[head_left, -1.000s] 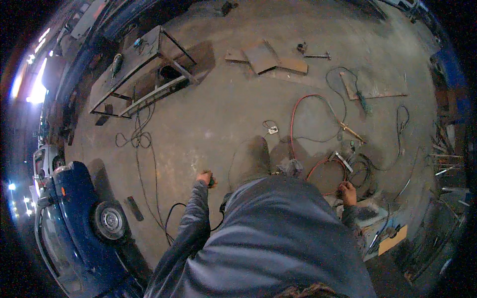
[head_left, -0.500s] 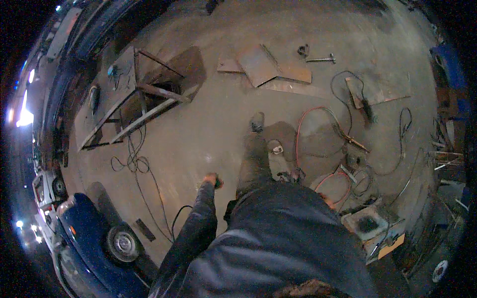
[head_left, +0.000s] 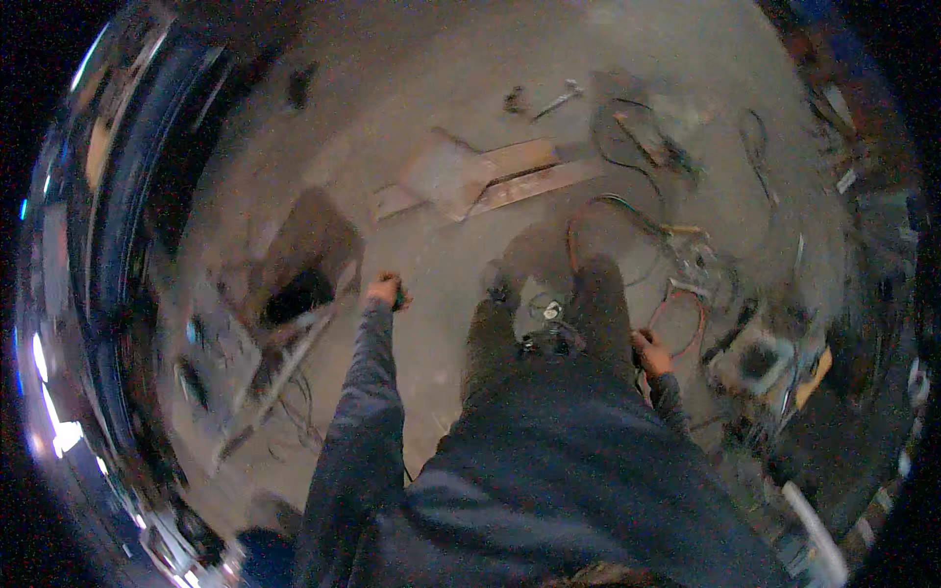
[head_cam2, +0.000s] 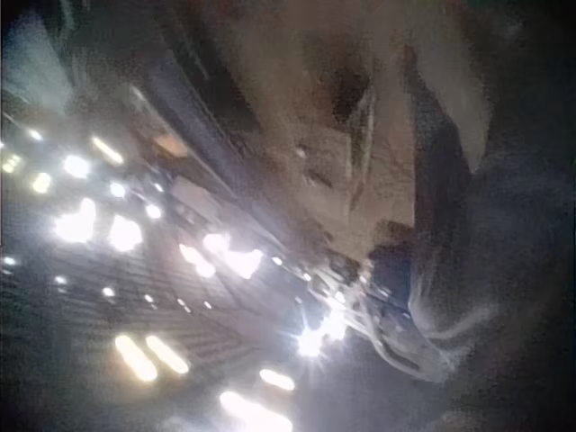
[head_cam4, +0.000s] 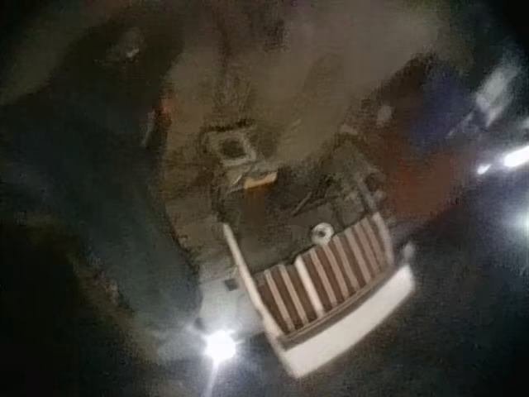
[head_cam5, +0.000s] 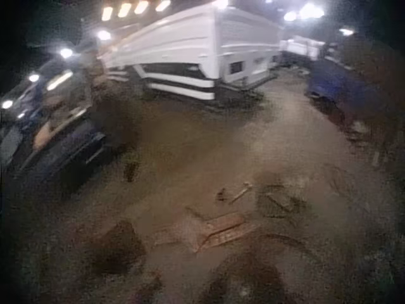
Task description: The person sits on the floor in a workshop and uses a welding torch to cut a rectangular metal sheet. They ignite the torch, move the flame along the metal to create a cut, and continue welding along the edges while sparks are visible.
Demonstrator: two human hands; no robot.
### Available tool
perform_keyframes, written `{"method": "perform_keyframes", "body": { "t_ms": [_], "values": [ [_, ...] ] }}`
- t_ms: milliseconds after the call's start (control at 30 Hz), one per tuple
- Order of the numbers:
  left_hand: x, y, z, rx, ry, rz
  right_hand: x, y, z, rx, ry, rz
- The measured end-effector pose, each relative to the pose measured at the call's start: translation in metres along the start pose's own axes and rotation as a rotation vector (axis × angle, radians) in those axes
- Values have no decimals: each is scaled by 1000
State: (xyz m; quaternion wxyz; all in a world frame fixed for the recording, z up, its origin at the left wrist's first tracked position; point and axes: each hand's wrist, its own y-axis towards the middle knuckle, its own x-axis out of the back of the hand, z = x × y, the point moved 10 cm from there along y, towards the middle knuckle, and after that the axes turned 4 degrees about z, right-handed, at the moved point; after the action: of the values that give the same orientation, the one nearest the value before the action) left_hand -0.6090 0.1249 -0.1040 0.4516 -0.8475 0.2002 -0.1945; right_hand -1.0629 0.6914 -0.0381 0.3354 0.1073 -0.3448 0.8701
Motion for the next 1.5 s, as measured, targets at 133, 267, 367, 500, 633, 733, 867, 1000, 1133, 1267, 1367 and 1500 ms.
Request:
{"method": "perform_keyframes", "body": {
  "t_ms": [133, 267, 367, 500, 633, 733, 867, 1000, 1133, 1267, 1367, 1500],
  "values": [
    [-63, 17, -24, 46, 124, 216, -9, 20, 16, -305, 4, -3],
    [-108, 13, -20, 166, 208, 255, -20, 51, 80, -326, -75, 149],
    [-155, 12, -23, 267, 221, 296, -14, 107, 39, -302, -68, 125],
    [-164, 18, -35, 213, 302, 283, -11, 168, -18, -508, 287, 135],
    [-195, 63, -41, 298, 332, 257, 29, 225, -55, -371, -32, 157],
    [-230, 90, -59, 193, 527, 318, 36, 264, -105, -545, 154, 119],
    [-307, 106, -123, 186, 532, 342, 52, 367, -209, -463, -212, 227],
    [-341, 179, -95, 92, 687, 352, 52, 430, -337, -556, 602, -6],
    [-345, 255, -61, 156, 717, 269, 44, 491, -418, -570, 1111, -270],
    [-291, 329, -34, 167, 805, 96, 63, 540, -499, -476, 1167, -331],
    [-263, 405, -13, 164, 818, 28, 107, 565, -554, -317, 1237, -325],
    [-167, 448, 3, 171, 970, -151, 111, 624, -582, -327, 1149, -414]
  ]
}}
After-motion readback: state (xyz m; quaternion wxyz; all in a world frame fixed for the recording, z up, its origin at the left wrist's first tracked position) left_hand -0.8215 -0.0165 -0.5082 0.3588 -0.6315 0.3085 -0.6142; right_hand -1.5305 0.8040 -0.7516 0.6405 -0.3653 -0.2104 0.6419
